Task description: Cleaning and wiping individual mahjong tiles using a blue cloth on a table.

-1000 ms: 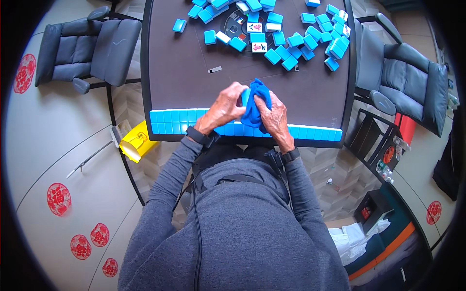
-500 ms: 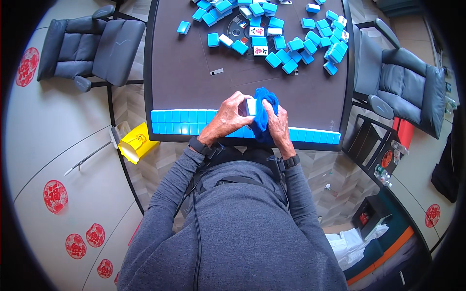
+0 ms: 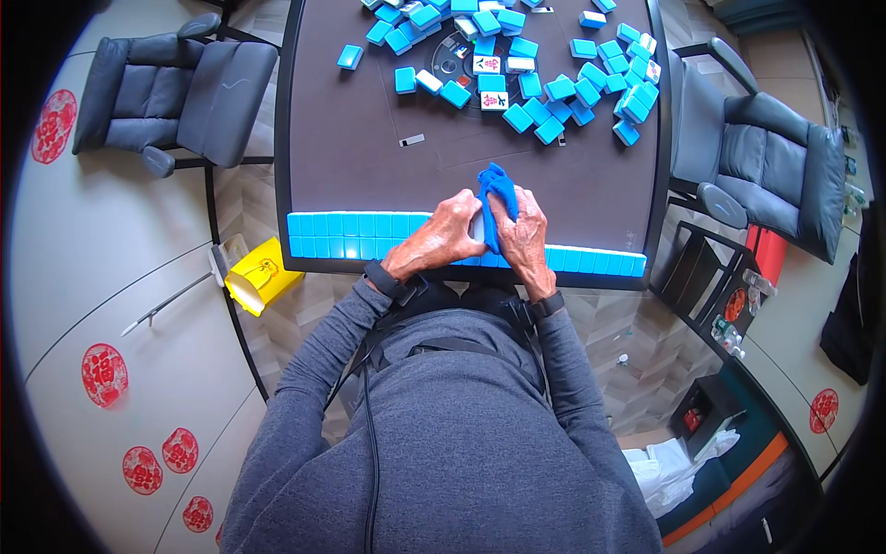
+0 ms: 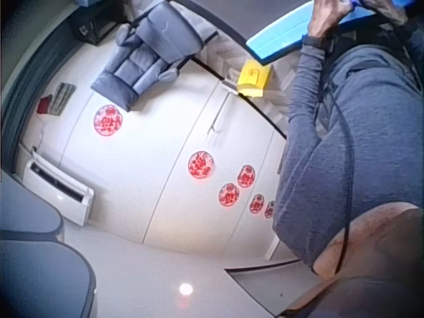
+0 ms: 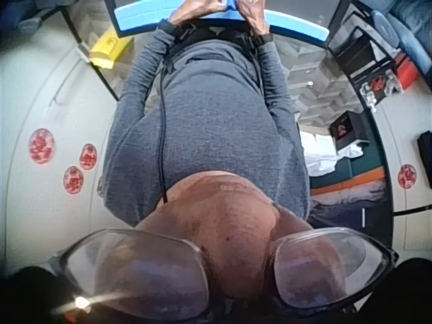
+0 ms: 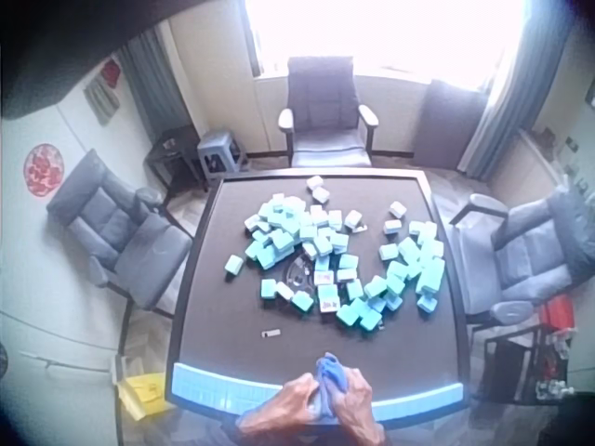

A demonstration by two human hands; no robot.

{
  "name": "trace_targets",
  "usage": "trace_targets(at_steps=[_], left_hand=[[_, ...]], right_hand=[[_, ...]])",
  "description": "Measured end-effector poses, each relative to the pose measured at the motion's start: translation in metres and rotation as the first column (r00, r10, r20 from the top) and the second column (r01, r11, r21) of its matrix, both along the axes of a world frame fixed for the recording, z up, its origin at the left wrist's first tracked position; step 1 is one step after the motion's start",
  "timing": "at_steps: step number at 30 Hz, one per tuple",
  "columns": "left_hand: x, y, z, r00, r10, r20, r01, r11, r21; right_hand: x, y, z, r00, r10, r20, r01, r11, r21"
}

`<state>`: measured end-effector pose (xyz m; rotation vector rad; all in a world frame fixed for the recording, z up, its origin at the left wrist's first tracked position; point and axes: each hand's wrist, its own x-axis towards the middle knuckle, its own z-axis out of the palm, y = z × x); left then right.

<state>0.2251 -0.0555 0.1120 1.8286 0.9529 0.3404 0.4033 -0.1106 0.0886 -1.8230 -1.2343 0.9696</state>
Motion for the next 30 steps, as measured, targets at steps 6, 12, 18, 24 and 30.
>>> trace_targets(at_steps=[6,12,18,24,30], left_hand=[[0.003,-0.003,0.001,0.999,-0.024,0.037,0.025,0.999,-0.048],[0.001,0.0,-0.012,0.985,0.171,-0.014,-0.171,0.97,-0.174],[-0.005,-0.016,-0.05,0.952,0.271,0.142,-0.199,0.902,-0.383],[-0.002,-0.019,-0.026,0.972,0.195,0.134,-0.163,0.962,-0.219],[-0.004,-0.018,-0.017,0.984,0.162,0.072,-0.148,0.976,-0.162]], right_hand=[[0.005,-0.003,-0.004,0.996,-0.053,-0.073,0.047,0.996,-0.077],[0.0,-0.011,0.004,0.998,-0.026,-0.052,0.025,1.0,-0.01],[-0.005,-0.011,0.008,0.993,-0.049,-0.11,0.047,0.999,-0.021],[0.003,-0.009,0.009,0.997,0.005,-0.077,-0.007,1.0,-0.026],[0.003,-0.009,0.014,0.994,0.029,-0.11,-0.037,0.996,-0.078]])
